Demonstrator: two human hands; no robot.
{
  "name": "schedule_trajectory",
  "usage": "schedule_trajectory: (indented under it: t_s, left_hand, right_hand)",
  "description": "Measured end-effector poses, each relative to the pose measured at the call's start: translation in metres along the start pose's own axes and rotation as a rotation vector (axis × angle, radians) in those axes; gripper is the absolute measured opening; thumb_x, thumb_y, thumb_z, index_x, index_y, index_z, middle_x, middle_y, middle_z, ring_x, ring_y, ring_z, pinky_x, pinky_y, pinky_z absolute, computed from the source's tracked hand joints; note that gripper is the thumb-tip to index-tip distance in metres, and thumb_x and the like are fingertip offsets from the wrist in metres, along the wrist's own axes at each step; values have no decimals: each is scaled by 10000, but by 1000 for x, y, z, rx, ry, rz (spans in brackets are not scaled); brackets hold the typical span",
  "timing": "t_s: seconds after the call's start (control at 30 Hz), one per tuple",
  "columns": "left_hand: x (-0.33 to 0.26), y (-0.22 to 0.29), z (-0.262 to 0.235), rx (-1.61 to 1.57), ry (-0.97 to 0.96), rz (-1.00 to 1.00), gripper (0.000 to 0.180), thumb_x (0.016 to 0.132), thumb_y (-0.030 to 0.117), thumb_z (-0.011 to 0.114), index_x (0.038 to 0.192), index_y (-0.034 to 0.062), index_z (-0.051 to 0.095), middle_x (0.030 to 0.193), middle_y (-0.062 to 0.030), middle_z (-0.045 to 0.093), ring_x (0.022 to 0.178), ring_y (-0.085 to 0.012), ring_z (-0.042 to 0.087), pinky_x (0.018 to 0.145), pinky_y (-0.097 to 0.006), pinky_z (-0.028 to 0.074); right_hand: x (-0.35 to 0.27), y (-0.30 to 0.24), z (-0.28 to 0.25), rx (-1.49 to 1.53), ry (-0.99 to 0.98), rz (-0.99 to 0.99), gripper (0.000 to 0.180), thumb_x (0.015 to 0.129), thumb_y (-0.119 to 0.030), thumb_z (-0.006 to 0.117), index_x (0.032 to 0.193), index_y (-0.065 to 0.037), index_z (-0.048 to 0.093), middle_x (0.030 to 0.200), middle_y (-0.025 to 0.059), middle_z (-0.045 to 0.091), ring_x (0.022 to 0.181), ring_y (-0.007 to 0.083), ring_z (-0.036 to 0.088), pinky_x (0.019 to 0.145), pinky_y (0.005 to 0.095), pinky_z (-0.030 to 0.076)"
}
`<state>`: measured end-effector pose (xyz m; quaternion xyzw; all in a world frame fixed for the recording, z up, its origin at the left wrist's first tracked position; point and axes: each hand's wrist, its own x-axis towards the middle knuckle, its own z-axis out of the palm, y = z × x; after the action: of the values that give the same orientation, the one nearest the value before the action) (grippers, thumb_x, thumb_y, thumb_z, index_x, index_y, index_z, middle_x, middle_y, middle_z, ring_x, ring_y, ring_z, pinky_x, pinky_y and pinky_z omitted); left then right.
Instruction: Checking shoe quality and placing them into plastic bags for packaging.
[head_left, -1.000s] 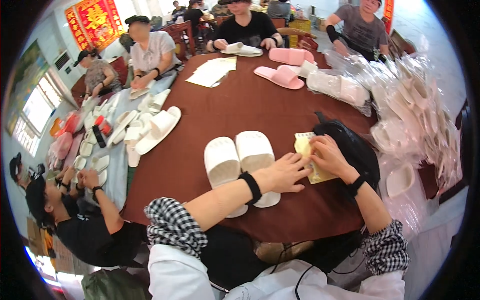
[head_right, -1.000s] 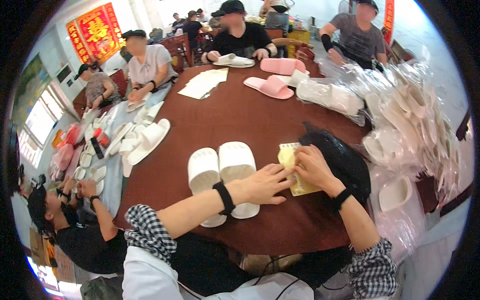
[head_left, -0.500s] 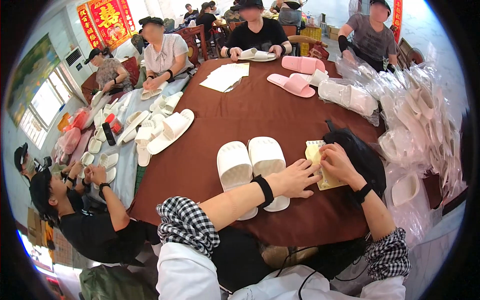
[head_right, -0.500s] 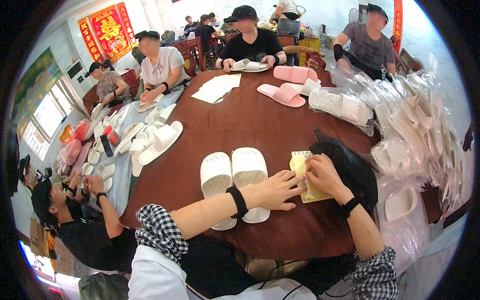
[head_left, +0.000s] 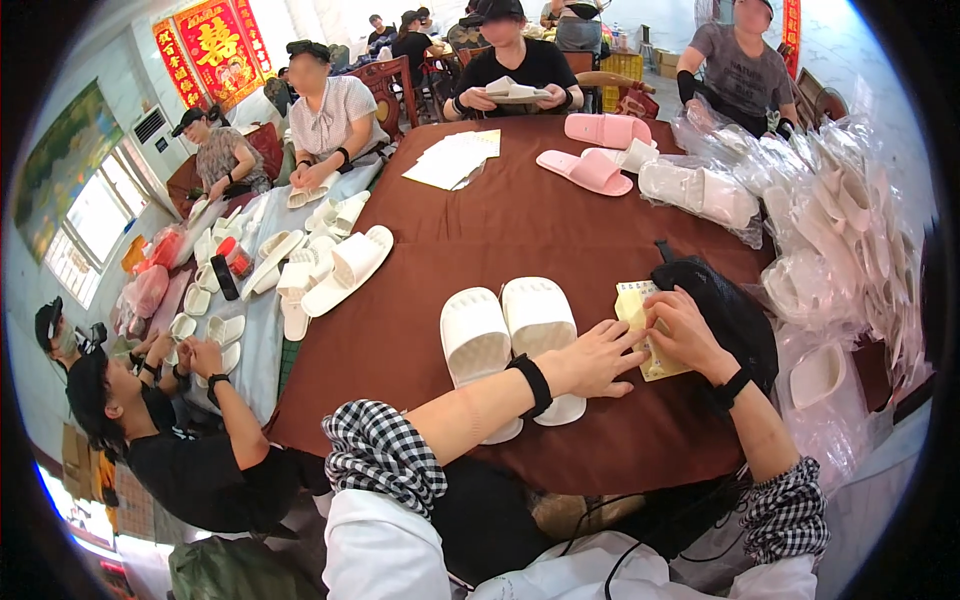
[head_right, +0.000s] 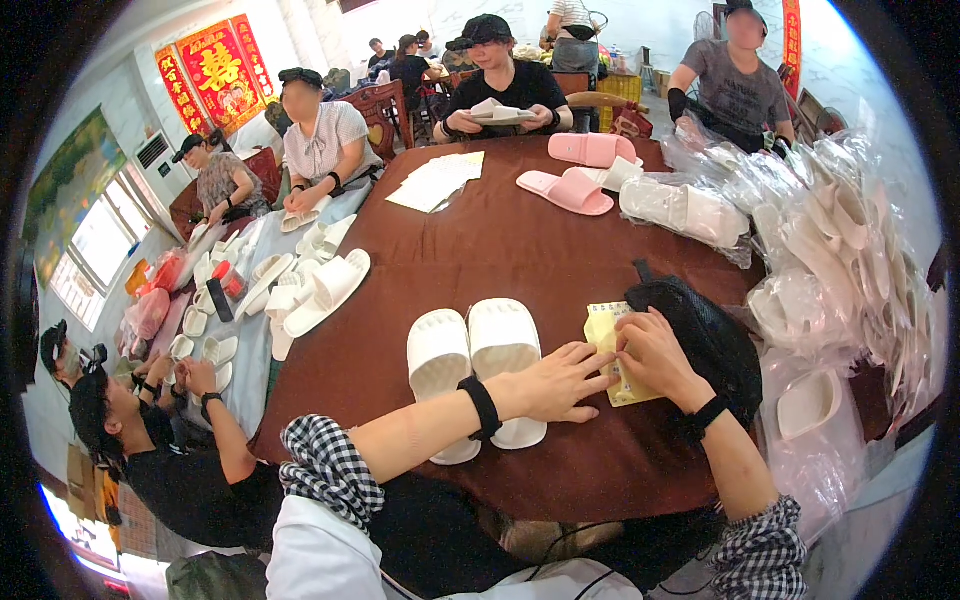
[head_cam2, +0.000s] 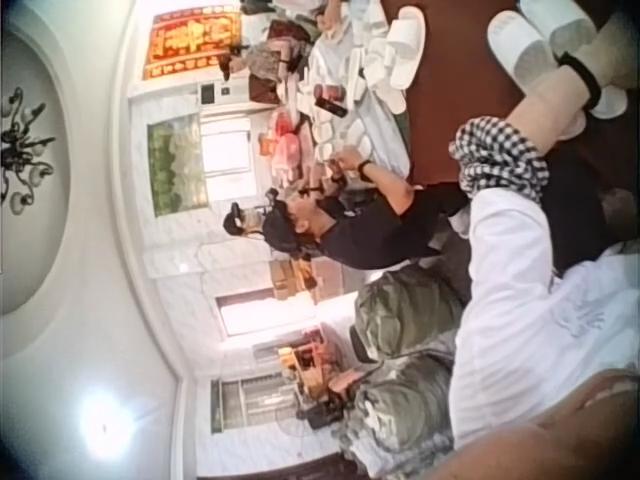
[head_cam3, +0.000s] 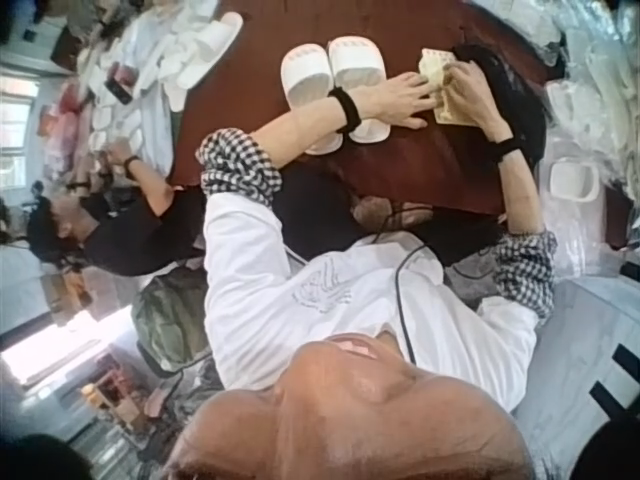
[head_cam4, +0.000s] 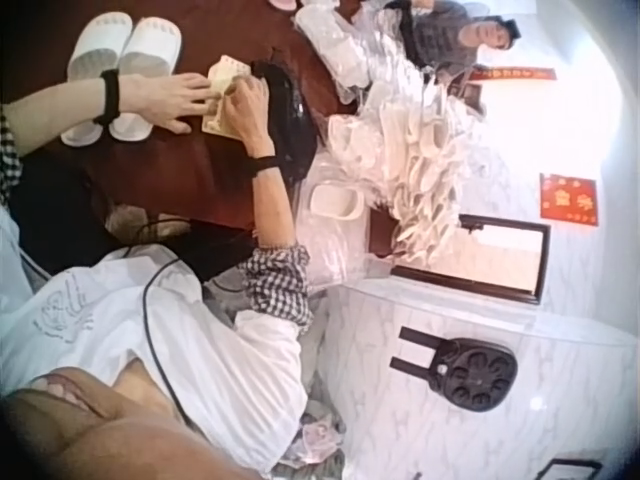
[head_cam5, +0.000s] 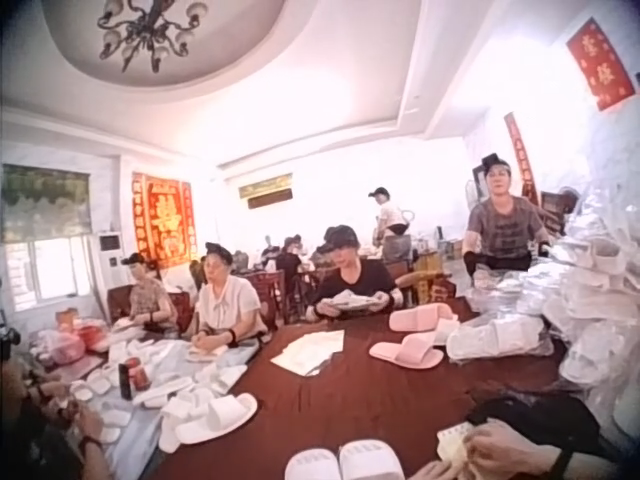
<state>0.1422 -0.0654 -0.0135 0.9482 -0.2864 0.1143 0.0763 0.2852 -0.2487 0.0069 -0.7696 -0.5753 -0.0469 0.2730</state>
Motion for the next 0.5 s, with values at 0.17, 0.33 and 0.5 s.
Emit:
schedule_trajectory:
  t_s: [0.17,0.33,0.5]
  left_hand:
    - [3,1,0,0,-37,-4,604,894,418,631,1386,90,506,1383,-175,463,1261,-359,430,1100,-476,346]
    - [1,0,1,8,-46,-10,620,888,419,635,1390,78,505,1379,-180,464,1253,-357,437,1089,-467,354]
    - [2,2,-2,13,-16,4,623,884,419,640,1383,70,509,1370,-179,468,1249,-352,439,1077,-463,360]
  right_hand:
    - [0,-6,-1,-84,-6,-60,75,797,-102,680,840,-76,624,1102,80,607,1170,295,545,1132,526,322]
    - [1,-18,-1,-300,93,-143,41,768,-90,687,785,-87,649,963,61,587,1049,272,567,1013,440,421]
    - [-1,-17,2,-302,112,-153,37,761,-82,676,762,-81,639,911,61,575,990,273,565,953,416,443]
